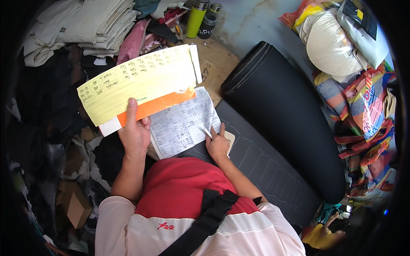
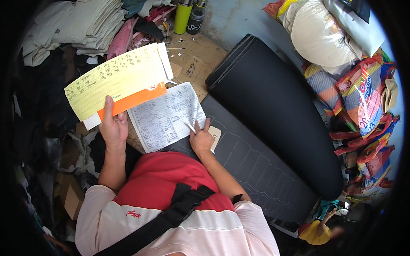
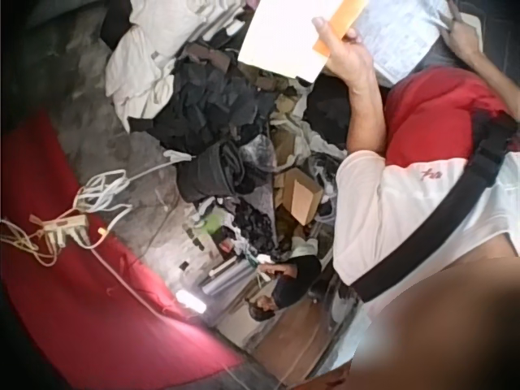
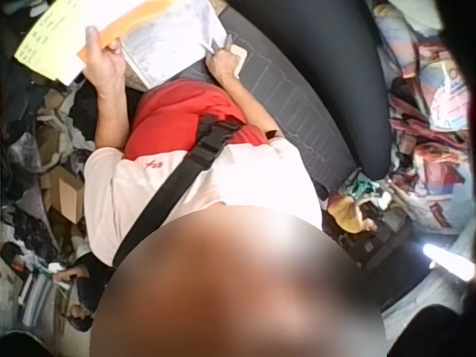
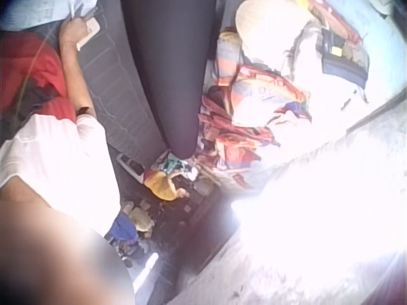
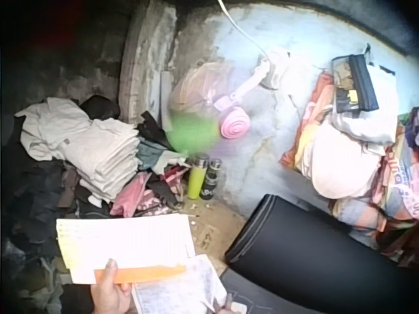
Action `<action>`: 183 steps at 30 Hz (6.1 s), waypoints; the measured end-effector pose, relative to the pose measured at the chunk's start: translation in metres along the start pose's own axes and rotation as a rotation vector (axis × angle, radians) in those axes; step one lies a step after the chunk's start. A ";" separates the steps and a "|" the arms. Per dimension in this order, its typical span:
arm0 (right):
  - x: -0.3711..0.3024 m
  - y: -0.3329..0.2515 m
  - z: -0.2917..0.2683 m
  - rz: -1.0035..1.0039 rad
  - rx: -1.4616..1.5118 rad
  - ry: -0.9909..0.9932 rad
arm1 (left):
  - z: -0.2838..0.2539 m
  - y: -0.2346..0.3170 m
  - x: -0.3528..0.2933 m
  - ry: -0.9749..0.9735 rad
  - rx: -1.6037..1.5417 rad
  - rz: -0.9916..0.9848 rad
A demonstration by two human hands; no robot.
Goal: The person reviews handwritten notes and a notebook, then uses a small rectangular template and a white marker to draw repeated rectangular outlines on a large roll of black fabric. The person also uses scissors to trim a small piece of paper before continuing to mark the fabric.
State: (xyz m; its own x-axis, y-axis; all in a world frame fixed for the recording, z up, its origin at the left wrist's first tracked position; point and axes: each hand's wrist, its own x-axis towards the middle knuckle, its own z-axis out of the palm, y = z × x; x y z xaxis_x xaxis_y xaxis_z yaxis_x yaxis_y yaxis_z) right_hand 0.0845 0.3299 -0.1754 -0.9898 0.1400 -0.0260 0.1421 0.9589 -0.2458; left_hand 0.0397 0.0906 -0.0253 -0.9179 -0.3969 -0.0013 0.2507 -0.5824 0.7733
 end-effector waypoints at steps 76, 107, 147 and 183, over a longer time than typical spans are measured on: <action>0.014 0.004 -0.013 0.109 -0.060 -0.112 | -0.016 0.014 0.000 0.127 -0.056 0.054; 0.005 -0.002 -0.021 0.043 0.141 0.082 | -0.017 0.011 0.002 0.148 -0.051 0.062; 0.015 0.011 -0.014 0.032 -0.005 -0.091 | -0.017 0.004 0.003 0.150 -0.007 0.058; 0.019 0.013 -0.005 0.011 0.093 -0.133 | -0.017 0.003 -0.003 0.164 -0.024 0.052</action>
State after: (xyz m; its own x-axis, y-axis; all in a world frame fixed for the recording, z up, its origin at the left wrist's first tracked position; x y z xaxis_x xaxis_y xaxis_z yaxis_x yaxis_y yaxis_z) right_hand 0.0680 0.3464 -0.1739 -0.9816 0.1110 -0.1555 0.1579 0.9295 -0.3333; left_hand 0.0484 0.0780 -0.0342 -0.8415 -0.5361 -0.0661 0.3061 -0.5742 0.7594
